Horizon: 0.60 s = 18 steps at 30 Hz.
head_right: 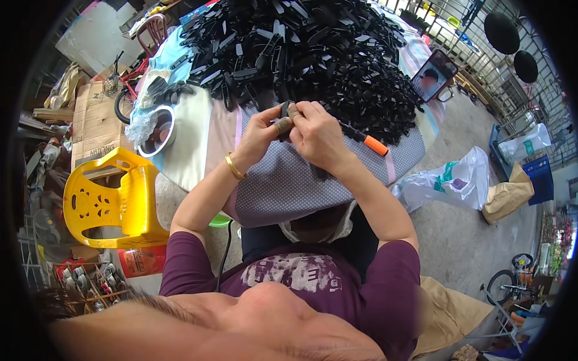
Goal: Assembling small black plastic hardware components using hands and a small tool.
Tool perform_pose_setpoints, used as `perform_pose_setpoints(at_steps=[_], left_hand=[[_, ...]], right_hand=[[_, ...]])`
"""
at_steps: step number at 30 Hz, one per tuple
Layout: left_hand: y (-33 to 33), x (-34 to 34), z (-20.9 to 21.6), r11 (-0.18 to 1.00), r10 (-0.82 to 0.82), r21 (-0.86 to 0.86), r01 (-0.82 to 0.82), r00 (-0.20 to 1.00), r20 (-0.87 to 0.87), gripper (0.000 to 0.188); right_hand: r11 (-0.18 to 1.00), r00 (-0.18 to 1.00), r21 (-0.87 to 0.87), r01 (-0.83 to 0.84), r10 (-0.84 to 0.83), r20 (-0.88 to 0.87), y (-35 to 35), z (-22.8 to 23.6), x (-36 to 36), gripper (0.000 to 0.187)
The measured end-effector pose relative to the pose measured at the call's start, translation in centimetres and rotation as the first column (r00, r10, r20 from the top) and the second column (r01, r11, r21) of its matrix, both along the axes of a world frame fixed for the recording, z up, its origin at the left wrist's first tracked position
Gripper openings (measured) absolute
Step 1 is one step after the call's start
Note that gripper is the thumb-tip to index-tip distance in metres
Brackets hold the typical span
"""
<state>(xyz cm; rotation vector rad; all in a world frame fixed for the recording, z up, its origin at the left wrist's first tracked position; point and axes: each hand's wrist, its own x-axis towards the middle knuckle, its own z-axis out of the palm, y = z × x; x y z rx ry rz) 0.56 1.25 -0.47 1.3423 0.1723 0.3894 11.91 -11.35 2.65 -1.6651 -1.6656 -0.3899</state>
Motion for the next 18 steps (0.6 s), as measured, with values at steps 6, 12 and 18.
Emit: perform_pose_setpoints(at_steps=[6, 12, 18], left_hand=[[-1.3, 0.5, 0.3, 0.997, -0.032, -0.063, 0.035, 0.999, 0.043, 0.051], [-1.6, 0.7, -0.3, 0.862, 0.004, 0.507, -0.032, 0.998, 0.056, 0.05], [-2.9, 0.9, 0.1, 0.522, -0.029, 0.848, 0.096, 0.995, -0.095, 0.042]], right_hand=[[0.997, 0.996, 0.037, 0.061, -0.058, -0.074, -0.8, 0.6, -0.6, 0.026], [0.97, 0.906, 0.008, 0.244, -0.225, -0.358, -4.3, 1.9, 0.2, 0.03], [0.899, 0.903, -0.336, 0.282, -0.367, -0.224, -9.9, -0.3, 2.4, 0.028]])
